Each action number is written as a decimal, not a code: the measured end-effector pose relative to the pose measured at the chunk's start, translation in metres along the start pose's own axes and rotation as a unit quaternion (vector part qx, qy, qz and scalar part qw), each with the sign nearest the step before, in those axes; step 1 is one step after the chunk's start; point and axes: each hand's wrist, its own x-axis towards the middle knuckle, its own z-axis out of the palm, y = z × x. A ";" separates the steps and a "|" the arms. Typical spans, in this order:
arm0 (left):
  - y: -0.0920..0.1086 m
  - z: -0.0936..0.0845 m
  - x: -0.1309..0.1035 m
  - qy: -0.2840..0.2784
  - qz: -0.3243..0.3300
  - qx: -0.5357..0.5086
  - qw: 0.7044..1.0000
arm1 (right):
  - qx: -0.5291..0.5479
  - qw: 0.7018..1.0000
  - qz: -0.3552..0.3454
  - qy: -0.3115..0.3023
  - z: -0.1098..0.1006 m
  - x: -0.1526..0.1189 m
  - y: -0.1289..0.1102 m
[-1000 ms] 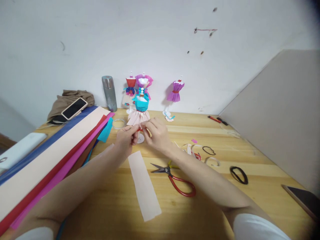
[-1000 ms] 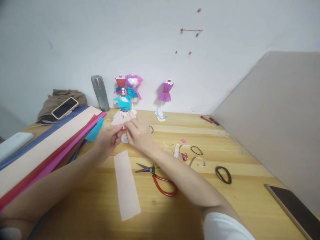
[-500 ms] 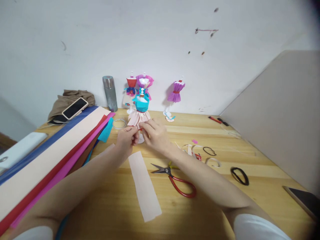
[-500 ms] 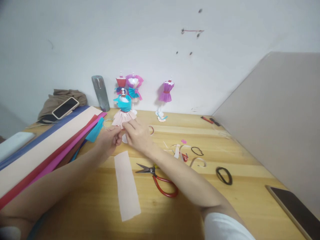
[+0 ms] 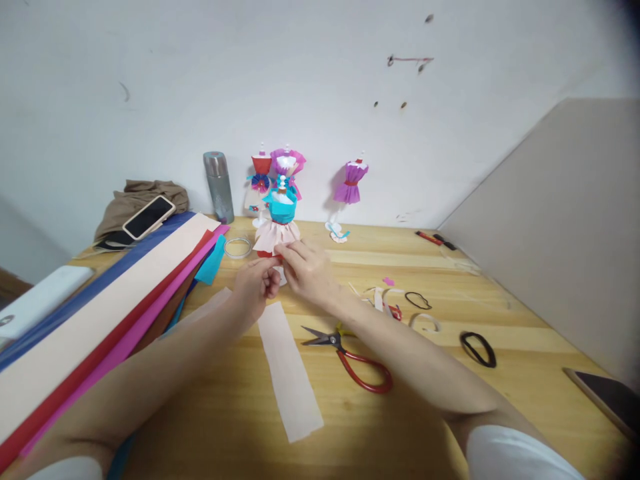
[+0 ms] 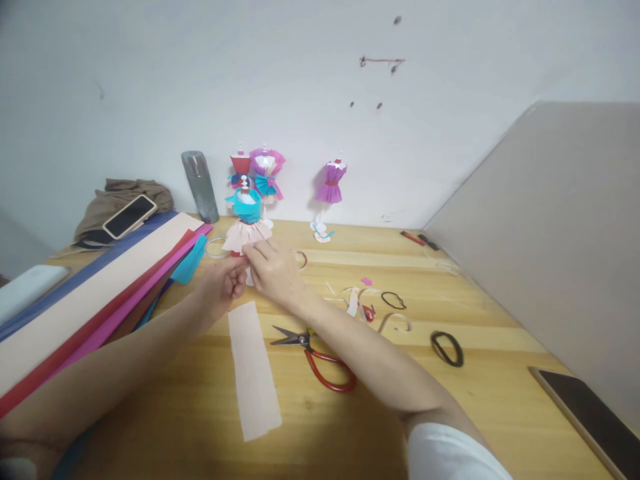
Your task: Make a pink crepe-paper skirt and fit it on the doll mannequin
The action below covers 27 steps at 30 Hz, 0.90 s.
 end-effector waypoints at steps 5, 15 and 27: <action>0.002 -0.004 -0.004 -0.011 0.004 0.011 1.000 | 0.008 0.999 -0.044 -0.020 -0.002 -0.003 -0.001; 0.008 -0.017 -0.008 -0.019 0.005 0.014 1.000 | 0.064 0.995 -0.002 -0.074 -0.017 -0.021 0.004; 0.047 -0.025 -0.016 -0.112 0.062 0.017 0.992 | 0.217 0.959 0.172 -0.061 -0.036 -0.027 0.004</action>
